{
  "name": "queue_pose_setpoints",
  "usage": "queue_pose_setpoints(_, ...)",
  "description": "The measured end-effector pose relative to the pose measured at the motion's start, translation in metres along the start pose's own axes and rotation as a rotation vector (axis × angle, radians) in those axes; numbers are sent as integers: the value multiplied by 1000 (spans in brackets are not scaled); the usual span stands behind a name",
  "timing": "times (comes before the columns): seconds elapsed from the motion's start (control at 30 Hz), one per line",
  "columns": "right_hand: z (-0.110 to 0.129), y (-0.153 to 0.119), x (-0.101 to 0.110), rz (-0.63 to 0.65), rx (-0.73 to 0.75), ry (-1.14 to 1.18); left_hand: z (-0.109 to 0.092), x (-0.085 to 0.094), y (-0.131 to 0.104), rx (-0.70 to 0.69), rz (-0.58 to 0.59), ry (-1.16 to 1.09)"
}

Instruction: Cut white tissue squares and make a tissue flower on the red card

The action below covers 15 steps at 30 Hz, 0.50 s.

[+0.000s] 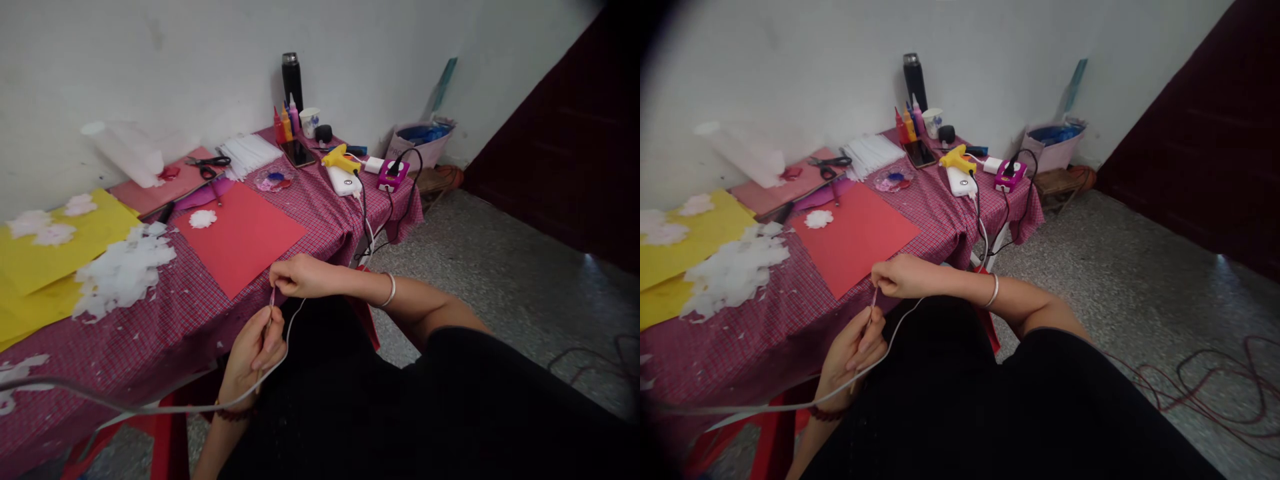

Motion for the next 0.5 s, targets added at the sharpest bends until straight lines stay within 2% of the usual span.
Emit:
queue_pose_setpoints(0.17, -10, -4, -13, 176, -147, 419, -3, 0, -2, -30, -4, 7)
queue_pose_setpoints(0.27, -8, -7, -15, 213, -168, 543, -2, -2, -1, -26, 15, 27)
queue_pose_setpoints(0.37, -1, -7, -9, 200, -86, 470, 0, -4, -1, -10, 37, 36)
queue_pose_setpoints(0.5, 9, -5, 3, 88, 58, 213, 2, -3, -2, -6, 28, 40)
Point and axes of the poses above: each hand's wrist, its own y-axis towards the middle knuckle, its own x-axis out of the back of the hand, z = x × y, the point moved 10 cm from there along y, towards the middle knuckle, and after that the axes turned 8 degrees about -y, right-handed, at the moved point
